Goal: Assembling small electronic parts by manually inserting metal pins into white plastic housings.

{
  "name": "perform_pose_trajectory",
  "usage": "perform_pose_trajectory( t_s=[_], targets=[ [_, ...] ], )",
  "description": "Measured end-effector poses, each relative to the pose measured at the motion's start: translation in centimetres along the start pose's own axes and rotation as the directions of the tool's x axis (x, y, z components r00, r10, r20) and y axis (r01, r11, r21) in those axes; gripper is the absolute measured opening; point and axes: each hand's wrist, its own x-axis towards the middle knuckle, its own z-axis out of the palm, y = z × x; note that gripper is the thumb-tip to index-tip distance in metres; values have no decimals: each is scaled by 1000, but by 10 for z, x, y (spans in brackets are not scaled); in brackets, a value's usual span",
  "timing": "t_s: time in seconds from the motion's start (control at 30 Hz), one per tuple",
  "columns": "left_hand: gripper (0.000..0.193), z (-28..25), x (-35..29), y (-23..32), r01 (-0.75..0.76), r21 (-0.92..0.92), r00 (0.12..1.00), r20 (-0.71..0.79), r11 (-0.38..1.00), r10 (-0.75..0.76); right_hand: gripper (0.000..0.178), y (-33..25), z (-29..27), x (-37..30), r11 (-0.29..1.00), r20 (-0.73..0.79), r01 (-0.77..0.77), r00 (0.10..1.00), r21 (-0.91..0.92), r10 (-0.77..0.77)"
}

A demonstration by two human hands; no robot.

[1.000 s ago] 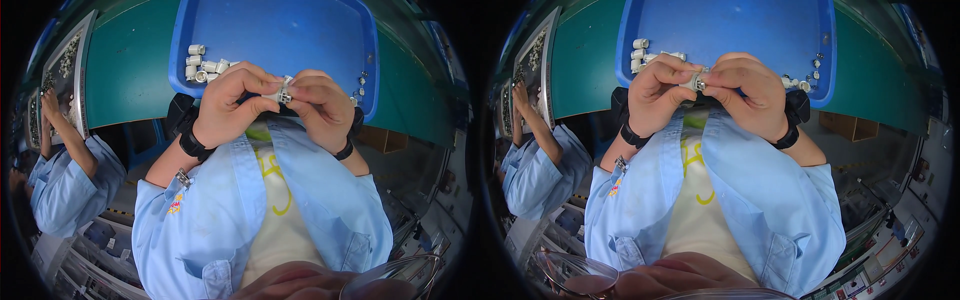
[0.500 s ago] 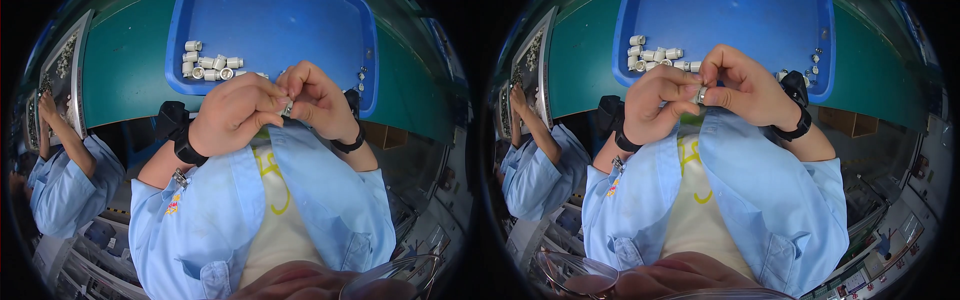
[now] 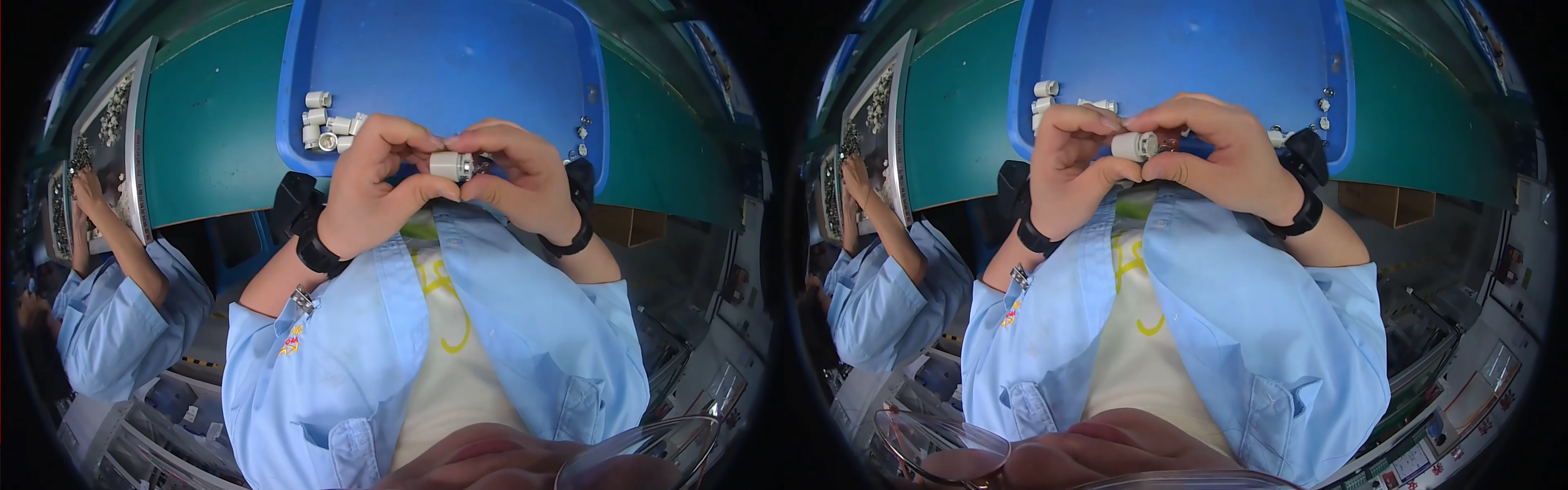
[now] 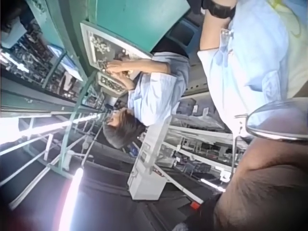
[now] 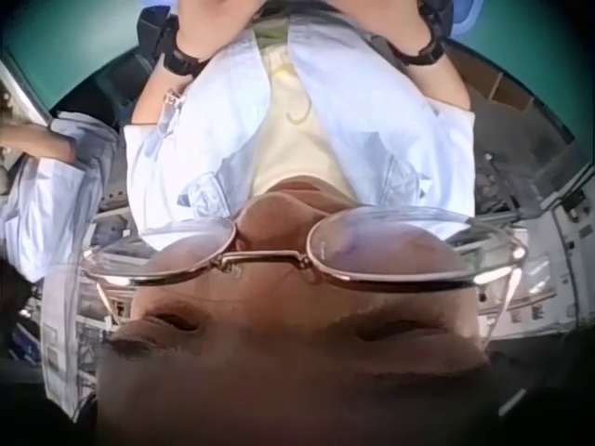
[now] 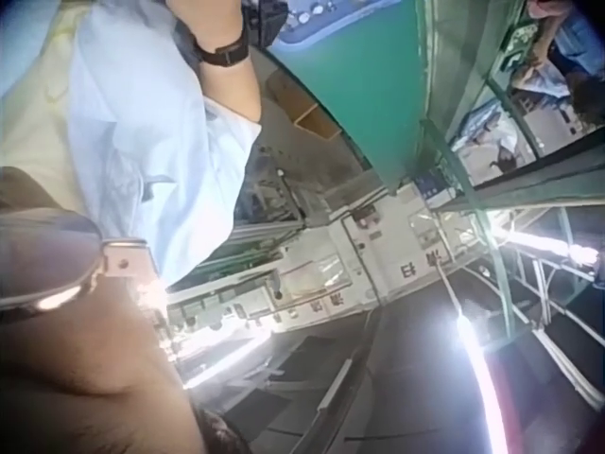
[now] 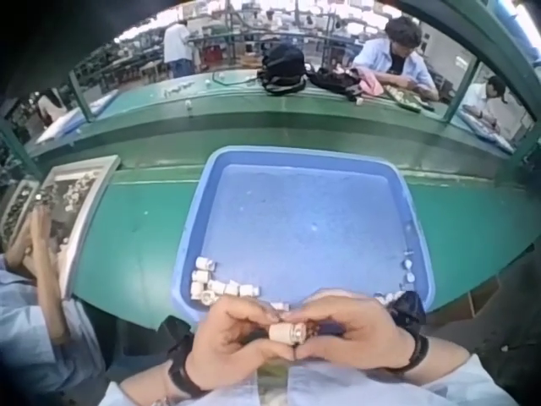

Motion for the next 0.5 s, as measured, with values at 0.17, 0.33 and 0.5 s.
perform_pose_trajectory(
  t_s=[0.17,0.33,0.5],
  targets=[
    [37,1,31,17,-7,207,1000,31,978,1,23,-45,-25,31,822,-13,116,989,-557,-148],
    [35,-28,67,38,-138,850,990,100,509,100,18,-64,-109,138,507,-115,38,957,-861,-266],
    [30,-36,83,39,-164,922,986,163,351,34,34,4,-275,258,323,-389,-356,920,-877,-42]
  ],
)
